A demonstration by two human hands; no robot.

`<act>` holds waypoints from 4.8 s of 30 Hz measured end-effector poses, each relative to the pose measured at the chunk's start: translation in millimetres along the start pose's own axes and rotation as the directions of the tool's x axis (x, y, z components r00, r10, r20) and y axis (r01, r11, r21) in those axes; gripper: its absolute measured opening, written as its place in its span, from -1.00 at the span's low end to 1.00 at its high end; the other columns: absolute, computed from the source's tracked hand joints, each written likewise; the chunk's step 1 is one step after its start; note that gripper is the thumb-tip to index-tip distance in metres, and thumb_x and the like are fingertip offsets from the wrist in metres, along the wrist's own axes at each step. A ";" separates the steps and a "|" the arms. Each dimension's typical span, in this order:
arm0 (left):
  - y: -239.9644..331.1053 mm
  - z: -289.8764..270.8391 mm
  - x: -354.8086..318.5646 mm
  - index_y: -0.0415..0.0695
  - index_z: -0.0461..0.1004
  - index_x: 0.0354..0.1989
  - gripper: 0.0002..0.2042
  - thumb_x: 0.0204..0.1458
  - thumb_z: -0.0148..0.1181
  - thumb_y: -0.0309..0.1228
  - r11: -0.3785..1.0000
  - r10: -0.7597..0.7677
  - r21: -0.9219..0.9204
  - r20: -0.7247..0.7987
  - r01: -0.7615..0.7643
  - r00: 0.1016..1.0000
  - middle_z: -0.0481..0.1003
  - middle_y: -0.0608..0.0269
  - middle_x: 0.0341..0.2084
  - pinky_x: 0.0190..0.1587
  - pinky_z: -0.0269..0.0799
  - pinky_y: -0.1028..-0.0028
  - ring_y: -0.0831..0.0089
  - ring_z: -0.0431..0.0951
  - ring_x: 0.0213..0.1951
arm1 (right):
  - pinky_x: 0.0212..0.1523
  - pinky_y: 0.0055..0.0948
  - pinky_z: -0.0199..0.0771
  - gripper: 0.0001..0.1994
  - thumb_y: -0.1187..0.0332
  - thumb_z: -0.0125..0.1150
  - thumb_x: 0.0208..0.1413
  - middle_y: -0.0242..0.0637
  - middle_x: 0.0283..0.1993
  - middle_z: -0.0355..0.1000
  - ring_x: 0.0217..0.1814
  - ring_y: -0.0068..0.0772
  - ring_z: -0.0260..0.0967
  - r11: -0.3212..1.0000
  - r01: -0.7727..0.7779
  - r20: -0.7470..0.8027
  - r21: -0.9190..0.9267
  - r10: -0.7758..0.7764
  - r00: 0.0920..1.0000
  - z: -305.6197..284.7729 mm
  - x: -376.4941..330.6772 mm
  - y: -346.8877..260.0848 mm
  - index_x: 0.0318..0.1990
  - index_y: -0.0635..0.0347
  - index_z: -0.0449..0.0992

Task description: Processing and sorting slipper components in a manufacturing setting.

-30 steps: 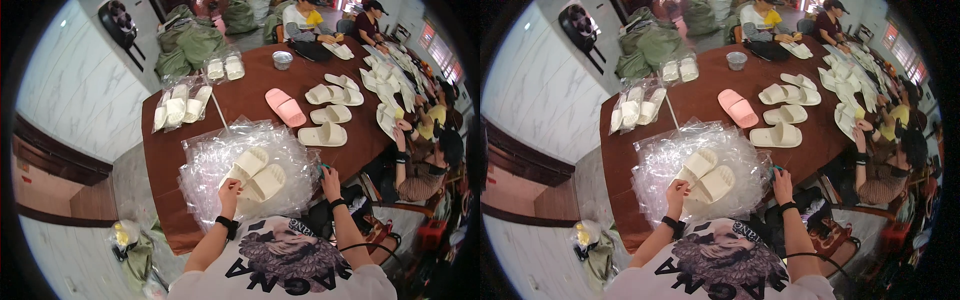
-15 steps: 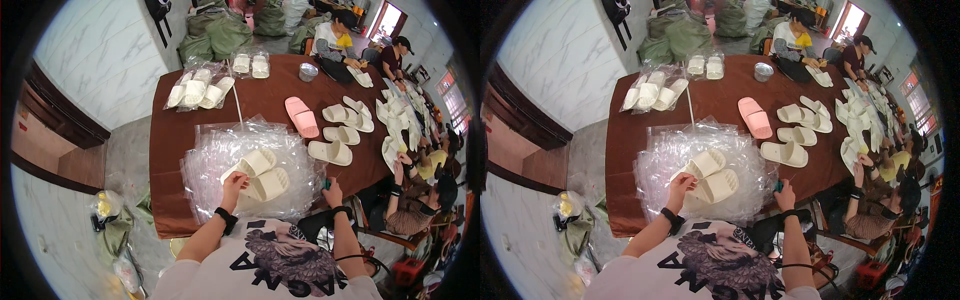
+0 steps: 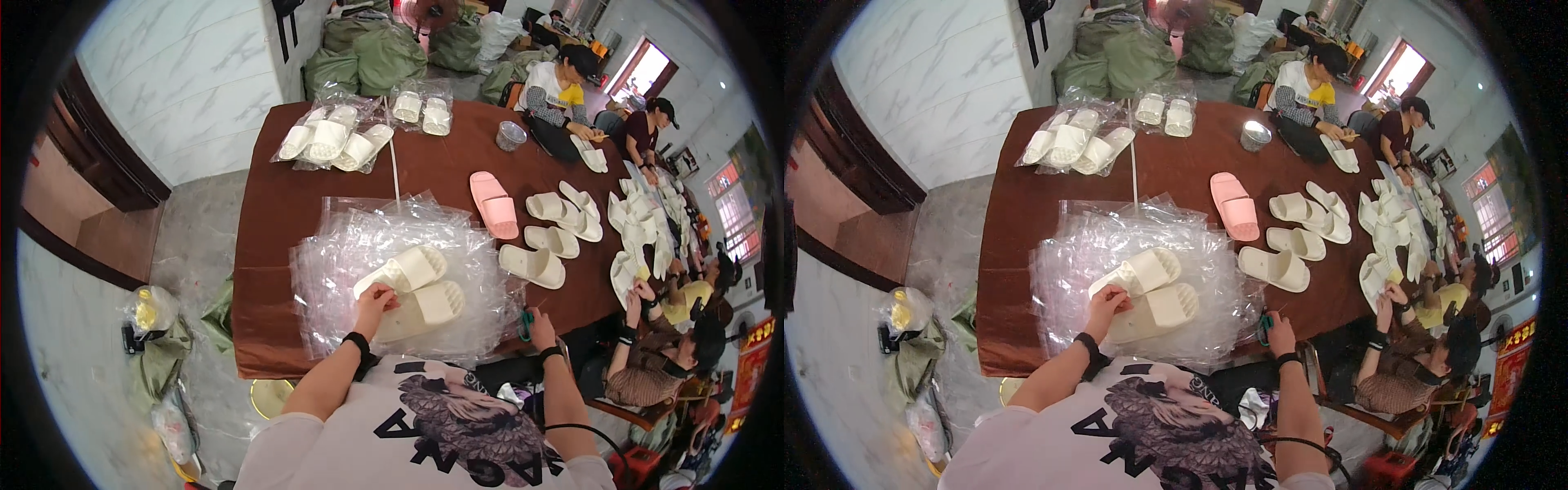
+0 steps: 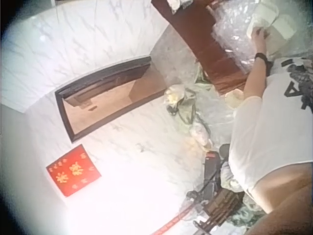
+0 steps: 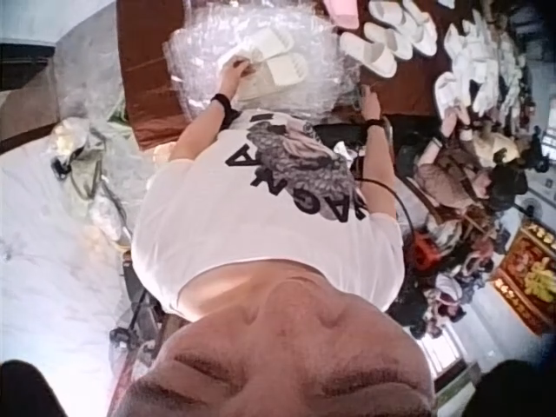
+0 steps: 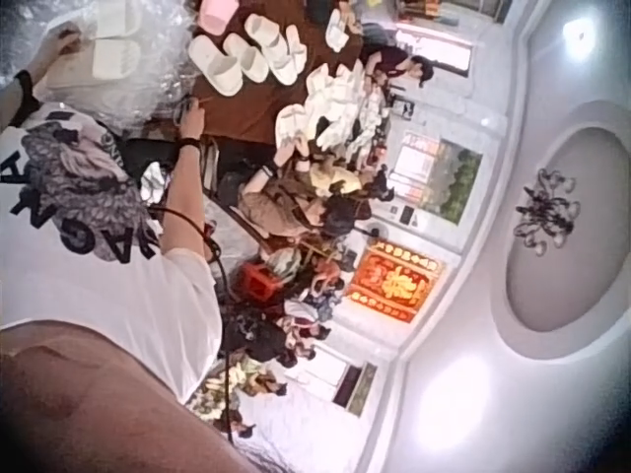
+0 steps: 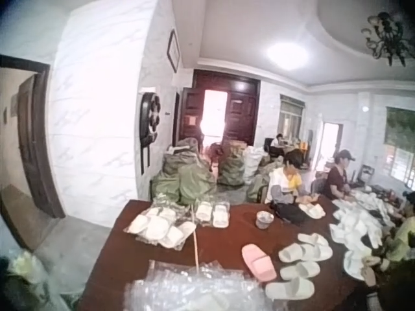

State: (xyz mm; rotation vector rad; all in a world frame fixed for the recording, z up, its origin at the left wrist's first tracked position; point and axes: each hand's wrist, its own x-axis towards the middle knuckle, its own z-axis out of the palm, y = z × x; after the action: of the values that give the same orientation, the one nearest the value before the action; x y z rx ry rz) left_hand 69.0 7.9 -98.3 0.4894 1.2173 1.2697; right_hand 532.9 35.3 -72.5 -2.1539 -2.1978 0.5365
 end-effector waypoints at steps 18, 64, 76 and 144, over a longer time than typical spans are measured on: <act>7.0 13.3 -6.1 -0.21 0.47 -0.25 -0.92 0.14 0.13 -0.47 0.998 0.060 0.030 0.065 -0.062 0.996 0.53 0.25 -0.41 -0.24 0.52 0.51 0.50 0.54 -0.40 | -0.15 -0.39 0.42 -0.41 0.41 0.25 -0.03 -0.16 -0.02 0.43 -0.12 -0.27 0.44 0.765 -0.083 -0.153 0.638 0.231 0.961 -9.7 -44.0 43.5 0.22 0.17 0.27; -59.4 -350.1 -298.9 -0.22 0.46 -0.31 -0.98 0.11 0.13 -0.57 0.954 0.205 0.223 -0.973 -0.198 -0.110 0.53 0.18 -0.43 -0.50 0.47 0.55 0.45 0.55 -0.50 | 0.13 -0.12 0.30 -0.54 0.44 0.09 0.11 0.04 0.13 0.37 0.15 0.07 0.33 0.971 -0.171 -0.157 0.169 0.198 0.967 16.4 29.6 25.3 0.20 0.26 0.27; 56.8 -251.1 -204.7 -0.20 0.49 -0.15 -0.87 0.16 0.07 -0.51 0.697 0.680 0.681 -0.727 0.225 0.095 0.45 0.19 -0.25 -0.21 0.38 0.41 0.39 0.46 -0.24 | 0.03 -0.13 0.37 -0.71 0.36 0.02 0.14 -0.13 -0.04 0.46 0.01 0.01 0.38 0.991 0.116 -0.308 -0.070 -0.132 0.942 -72.6 19.5 -142.6 0.00 0.19 0.46; 227.2 -85.1 231.1 -0.17 0.49 -0.18 -0.78 0.13 0.15 -0.28 0.902 0.257 0.426 -0.395 -0.072 0.882 0.57 0.27 -0.44 -0.46 0.42 0.52 0.56 0.52 -0.47 | -0.26 -0.30 0.36 -0.90 0.48 0.10 0.14 -0.17 -0.29 0.42 -0.26 -0.16 0.37 0.953 0.266 -0.660 0.144 -0.108 0.744 -136.2 138.6 -127.8 -0.20 0.25 0.46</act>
State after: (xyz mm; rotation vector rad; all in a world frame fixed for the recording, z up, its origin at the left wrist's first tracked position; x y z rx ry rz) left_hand -145.3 257.0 -32.7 0.6334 1.8813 1.3226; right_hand 436.5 202.6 56.9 -1.6235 -1.8128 0.0061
